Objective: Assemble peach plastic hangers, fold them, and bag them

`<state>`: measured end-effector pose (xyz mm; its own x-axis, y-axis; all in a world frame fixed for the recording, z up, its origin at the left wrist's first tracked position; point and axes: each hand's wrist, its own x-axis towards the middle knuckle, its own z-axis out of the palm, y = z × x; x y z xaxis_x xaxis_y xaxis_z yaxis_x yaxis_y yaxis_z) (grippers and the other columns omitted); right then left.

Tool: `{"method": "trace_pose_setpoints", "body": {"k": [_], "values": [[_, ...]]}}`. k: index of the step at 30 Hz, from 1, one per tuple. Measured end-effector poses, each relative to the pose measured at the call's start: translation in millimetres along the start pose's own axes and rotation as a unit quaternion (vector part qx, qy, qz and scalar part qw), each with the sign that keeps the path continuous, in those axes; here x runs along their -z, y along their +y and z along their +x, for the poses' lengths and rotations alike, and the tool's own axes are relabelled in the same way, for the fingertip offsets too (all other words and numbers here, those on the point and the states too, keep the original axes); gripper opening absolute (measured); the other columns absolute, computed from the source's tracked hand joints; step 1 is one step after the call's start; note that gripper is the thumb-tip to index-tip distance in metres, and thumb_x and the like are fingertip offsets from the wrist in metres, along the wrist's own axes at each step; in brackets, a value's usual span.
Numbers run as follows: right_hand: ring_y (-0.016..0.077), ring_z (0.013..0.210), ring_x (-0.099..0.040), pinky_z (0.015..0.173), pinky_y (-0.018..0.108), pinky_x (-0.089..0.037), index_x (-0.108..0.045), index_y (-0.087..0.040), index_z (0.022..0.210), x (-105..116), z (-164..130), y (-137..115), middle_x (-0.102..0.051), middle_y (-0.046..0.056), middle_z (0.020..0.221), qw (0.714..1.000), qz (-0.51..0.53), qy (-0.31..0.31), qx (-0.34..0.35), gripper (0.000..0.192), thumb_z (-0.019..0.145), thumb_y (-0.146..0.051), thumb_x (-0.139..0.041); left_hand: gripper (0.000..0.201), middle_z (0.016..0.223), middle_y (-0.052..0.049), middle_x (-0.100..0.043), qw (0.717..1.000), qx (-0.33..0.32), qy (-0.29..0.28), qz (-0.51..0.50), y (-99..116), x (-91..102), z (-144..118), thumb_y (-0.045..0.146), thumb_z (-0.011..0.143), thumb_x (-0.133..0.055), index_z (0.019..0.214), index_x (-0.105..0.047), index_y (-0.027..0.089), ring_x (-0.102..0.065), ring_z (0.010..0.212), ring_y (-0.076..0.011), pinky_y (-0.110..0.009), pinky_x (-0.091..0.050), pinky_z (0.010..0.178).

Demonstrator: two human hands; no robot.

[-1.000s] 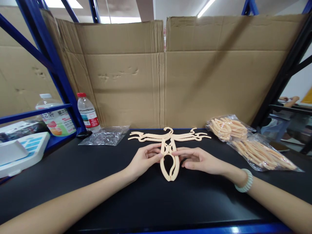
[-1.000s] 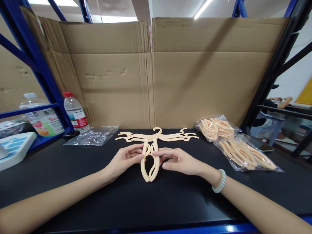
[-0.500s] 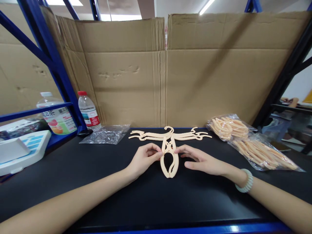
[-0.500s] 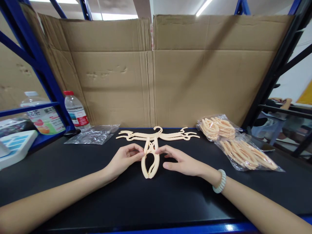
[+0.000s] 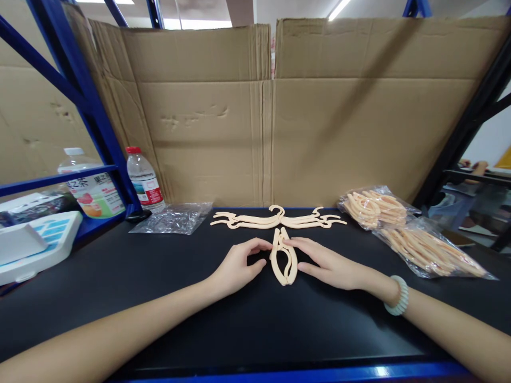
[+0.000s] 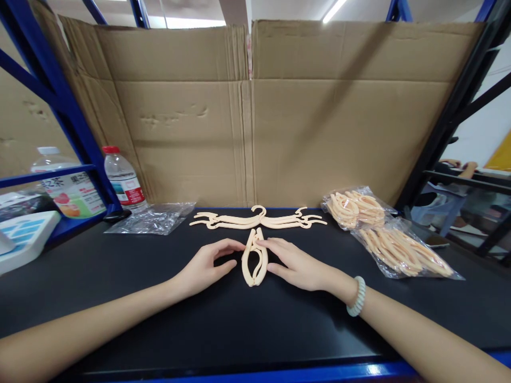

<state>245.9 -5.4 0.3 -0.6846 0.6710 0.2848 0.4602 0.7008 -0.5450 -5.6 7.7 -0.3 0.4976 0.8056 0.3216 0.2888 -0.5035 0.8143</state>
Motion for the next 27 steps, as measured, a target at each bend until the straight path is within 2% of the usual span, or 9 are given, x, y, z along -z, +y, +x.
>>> {"method": "trace_pose_setpoints", "body": {"k": [8,14,16,19,21,27], "values": [[0.0265,0.128,-0.041,0.107,0.049,-0.033,-0.035,-0.027,0.142,-3.4,0.5,3.1,-0.044,0.009,0.141,0.998,-0.056,0.038,-0.007,0.054,0.093,-0.040,-0.052,0.036,0.110,-0.004,-0.067,0.993,-0.028,-0.019,0.117,6.9,0.5,-4.8,0.014,0.076,-0.056,0.109,-0.063,0.023,-0.061,0.103,-0.0230,-0.037,-0.046,0.094],[0.0251,0.125,-0.043,0.106,0.046,-0.035,-0.039,-0.026,0.139,-1.9,1.0,-0.8,-0.048,0.008,0.137,0.997,-0.046,0.053,-0.010,0.050,0.092,-0.037,-0.054,0.038,0.110,-0.005,-0.066,0.989,-0.034,-0.022,0.141,8.0,-0.8,-6.2,0.015,0.075,-0.056,0.112,-0.060,0.024,-0.060,0.103,-0.0238,-0.039,-0.045,0.094],[0.0252,0.120,-0.048,0.102,0.045,-0.039,-0.047,-0.026,0.133,-0.9,1.2,-2.1,-0.054,0.007,0.130,0.996,-0.054,0.068,-0.009,0.042,0.092,-0.035,-0.054,0.039,0.111,-0.005,-0.065,0.988,-0.035,-0.024,0.146,8.0,-1.0,-6.7,0.014,0.075,-0.056,0.113,-0.059,0.024,-0.059,0.105,-0.0240,-0.040,-0.044,0.095],[0.0237,0.103,-0.057,0.091,0.041,-0.046,-0.061,-0.024,0.113,0.5,2.2,-4.0,-0.064,0.007,0.109,0.995,-0.065,0.080,-0.005,0.024,0.092,-0.029,-0.053,0.040,0.112,-0.005,-0.064,0.988,-0.035,-0.024,0.152,7.2,-1.1,-7.5,0.015,0.075,-0.057,0.114,-0.058,0.024,-0.057,0.106,-0.0244,-0.040,-0.043,0.095],[0.0225,0.095,-0.058,0.086,0.039,-0.048,-0.064,-0.024,0.106,1.1,3.0,-5.1,-0.066,0.006,0.100,0.995,-0.061,0.076,0.007,0.019,0.092,-0.026,-0.052,0.040,0.113,-0.006,-0.064,0.987,-0.034,-0.025,0.154,6.6,-0.9,-8.0,0.015,0.075,-0.058,0.114,-0.058,0.024,-0.057,0.107,-0.0245,-0.040,-0.043,0.096],[0.0218,0.100,-0.056,0.090,0.039,-0.046,-0.061,-0.027,0.117,1.2,4.0,-5.8,-0.066,0.004,0.105,0.996,-0.045,0.066,0.041,0.029,0.091,-0.020,-0.053,0.039,0.114,-0.006,-0.063,0.985,-0.028,-0.032,0.169,6.8,-0.4,-7.6,0.015,0.077,-0.057,0.115,-0.057,0.022,-0.057,0.108,-0.0238,-0.038,-0.043,0.095]]}}
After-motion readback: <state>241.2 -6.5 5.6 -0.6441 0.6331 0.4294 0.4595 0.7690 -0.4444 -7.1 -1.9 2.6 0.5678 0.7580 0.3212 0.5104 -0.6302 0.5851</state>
